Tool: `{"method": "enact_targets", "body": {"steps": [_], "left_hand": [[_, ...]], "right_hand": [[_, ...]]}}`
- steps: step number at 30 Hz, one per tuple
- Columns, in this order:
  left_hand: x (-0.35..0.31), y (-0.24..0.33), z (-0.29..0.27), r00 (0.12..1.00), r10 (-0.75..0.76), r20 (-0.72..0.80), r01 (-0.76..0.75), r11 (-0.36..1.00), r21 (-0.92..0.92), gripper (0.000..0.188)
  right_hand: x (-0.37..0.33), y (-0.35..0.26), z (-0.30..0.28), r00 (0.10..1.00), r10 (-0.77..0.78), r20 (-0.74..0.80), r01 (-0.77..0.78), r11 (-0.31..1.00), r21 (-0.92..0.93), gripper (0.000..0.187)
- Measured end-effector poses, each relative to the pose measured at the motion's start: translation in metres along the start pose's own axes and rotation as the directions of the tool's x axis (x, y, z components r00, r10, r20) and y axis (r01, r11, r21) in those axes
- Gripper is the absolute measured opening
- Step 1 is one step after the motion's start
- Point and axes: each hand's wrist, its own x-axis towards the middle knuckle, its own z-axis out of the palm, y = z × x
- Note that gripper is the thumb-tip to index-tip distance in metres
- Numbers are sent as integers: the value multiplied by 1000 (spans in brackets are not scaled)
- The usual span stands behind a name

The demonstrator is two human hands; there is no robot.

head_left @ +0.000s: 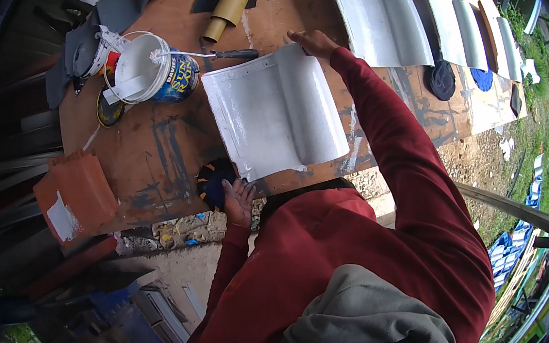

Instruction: The person applies white paint to several curved roof tiles using a small paint roller, then carries a painted tile away from the table.

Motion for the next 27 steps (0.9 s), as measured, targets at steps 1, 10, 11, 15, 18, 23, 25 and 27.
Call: {"method": "enact_targets", "body": {"steps": [1, 10, 11, 15, 18, 23, 25, 27], "left_hand": [[-3, -3, 1, 999, 32, -29, -33, 999, -25, 99], [0, -18, 7, 988, 123, -93, -122, 992, 19, 112], [0, -21, 9, 989, 113, -97, -111, 994, 26, 112], [2, -13, 71, 993, 88, -83, -83, 995, 62, 115], [1, -20, 58, 995, 46, -93, -40, 997, 61, 115], [-12, 6, 33, 999, 12, -39, -5, 986, 167, 104], [-19, 34, 19, 1000, 25, 9, -27, 967, 252, 101], [-36, 67, -5, 995, 88, 40, -95, 959, 267, 97]], "right_hand": [[1, -7, 3, 995, 92, 44, -96, 988, 117, 70], [31, -20, 3, 983, 54, 174, -44, 997, -56, 73], [36, -15, -2, 978, 6, 210, 0, 1000, -25, 72], [51, 39, -38, 981, -127, -148, 104, 982, -155, 66], [35, -6, -33, 971, -229, -71, 197, 930, -310, 80], [-68, -139, -36, 934, -332, -135, 321, 942, -96, 78], [-102, -148, -23, 937, -330, -112, 330, 944, -13, 78], [-136, -155, 7, 936, -351, -41, 353, 930, 103, 73]]}}
